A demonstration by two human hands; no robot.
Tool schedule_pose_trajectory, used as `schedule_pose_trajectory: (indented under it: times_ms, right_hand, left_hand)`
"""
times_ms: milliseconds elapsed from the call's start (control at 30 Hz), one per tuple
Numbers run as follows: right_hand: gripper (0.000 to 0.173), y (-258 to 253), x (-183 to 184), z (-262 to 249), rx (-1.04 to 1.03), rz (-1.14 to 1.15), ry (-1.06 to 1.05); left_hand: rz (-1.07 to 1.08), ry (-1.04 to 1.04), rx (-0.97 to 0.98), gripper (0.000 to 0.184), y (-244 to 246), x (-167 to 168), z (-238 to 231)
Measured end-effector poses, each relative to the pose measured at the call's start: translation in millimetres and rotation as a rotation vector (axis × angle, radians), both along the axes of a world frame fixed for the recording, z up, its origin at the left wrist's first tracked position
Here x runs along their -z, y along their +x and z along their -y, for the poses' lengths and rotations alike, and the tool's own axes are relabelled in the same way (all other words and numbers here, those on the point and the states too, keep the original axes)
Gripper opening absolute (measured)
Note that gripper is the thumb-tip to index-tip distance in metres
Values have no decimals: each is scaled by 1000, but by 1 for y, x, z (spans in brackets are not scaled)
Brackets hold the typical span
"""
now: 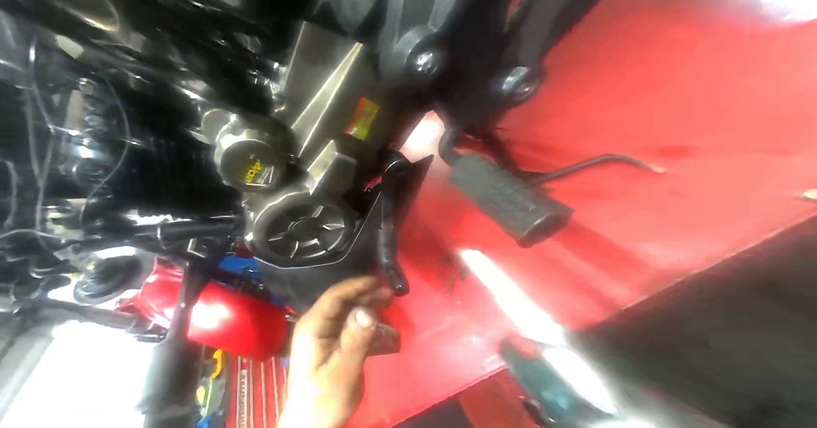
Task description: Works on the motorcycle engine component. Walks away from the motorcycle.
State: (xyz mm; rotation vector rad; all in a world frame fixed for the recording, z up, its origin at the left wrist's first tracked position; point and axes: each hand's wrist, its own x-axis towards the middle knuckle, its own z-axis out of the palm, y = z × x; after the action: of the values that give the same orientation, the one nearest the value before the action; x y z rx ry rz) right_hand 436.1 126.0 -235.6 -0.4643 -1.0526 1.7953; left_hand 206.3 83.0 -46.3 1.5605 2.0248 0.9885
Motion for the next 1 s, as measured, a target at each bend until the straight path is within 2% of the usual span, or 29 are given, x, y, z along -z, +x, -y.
schedule_pose_trajectory:
  times_ms: [33, 67, 167, 267, 400, 533, 700, 867, 933, 1000]
  right_hand:
    - [14, -21, 3, 10, 207, 149, 132]
    - [17, -38, 4, 8, 316, 213, 306]
    - [38, -69, -20, -19, 311, 311, 554]
    - [48, -101, -25, -36, 351, 350, 575]
    - [52, -118, -29, -52, 322, 393, 610]
    - [54, -119, -31, -61, 288, 368, 599]
    - [45, -116, -41, -59, 292, 487, 628]
    - [46, -117, -41, -64, 284, 534, 683]
    - [52, -118, -39, -64, 285, 503, 651]
    - [51, -120, -39, -64, 282, 487, 632]
  left_hand:
    - [40, -64, 24, 47, -1, 0, -8]
    - [81, -124, 29, 47, -3, 1, -16]
    - [184, -211, -82, 34, -9, 4, -36]
    - [251, -190, -238, 34, -16, 8, -50]
    - [340, -134, -379, 33, -26, 12, -55]
    - [375, -76, -375, 31, -28, 15, -57]
    - [262, -71, -375, 28, -32, 19, -33]
    - [-137, -89, -459, 34, -56, 28, 15]
    - [-193, -76, -529, 34, -64, 36, 13]
    - [-219, -96, -607, 35, -68, 42, 5]
